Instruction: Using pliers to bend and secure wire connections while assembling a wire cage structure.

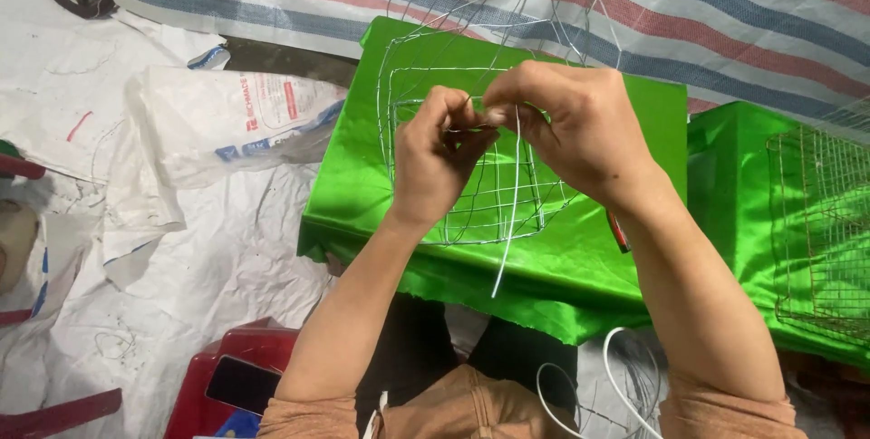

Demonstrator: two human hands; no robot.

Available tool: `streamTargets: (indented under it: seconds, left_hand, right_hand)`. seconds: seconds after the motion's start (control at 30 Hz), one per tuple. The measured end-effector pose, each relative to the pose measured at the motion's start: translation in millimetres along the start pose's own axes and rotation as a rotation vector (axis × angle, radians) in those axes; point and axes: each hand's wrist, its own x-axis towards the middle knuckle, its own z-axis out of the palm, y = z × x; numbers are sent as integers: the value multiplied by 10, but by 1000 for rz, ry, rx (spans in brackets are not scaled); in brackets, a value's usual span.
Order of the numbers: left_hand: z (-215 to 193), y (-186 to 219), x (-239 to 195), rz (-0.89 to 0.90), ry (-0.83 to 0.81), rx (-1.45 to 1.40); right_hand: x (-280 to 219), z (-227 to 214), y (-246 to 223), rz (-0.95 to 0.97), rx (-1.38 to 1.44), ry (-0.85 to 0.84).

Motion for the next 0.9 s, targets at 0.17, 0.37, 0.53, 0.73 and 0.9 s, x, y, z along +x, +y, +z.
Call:
streamTargets:
  seconds: [0.17,0.37,0.53,0.73,0.9]
  left_hand:
    - [-43,-44,-31,-20,-42,21]
    - [-59,-34,-40,-71,-60,46]
    - [-46,-64,-87,-19,-76,102]
    - [-38,44,-101,10,-33,186]
    - [40,36,-166,90,10,248]
  right_hand:
    - [-38,-89,138,43,-48,-133]
    - [-30,-95,201,76,40,-216]
    - [-19,52,277,106,23,-149]
    - [-15,203,332,231,86,-43]
    - [-21,244,421,353,18,10]
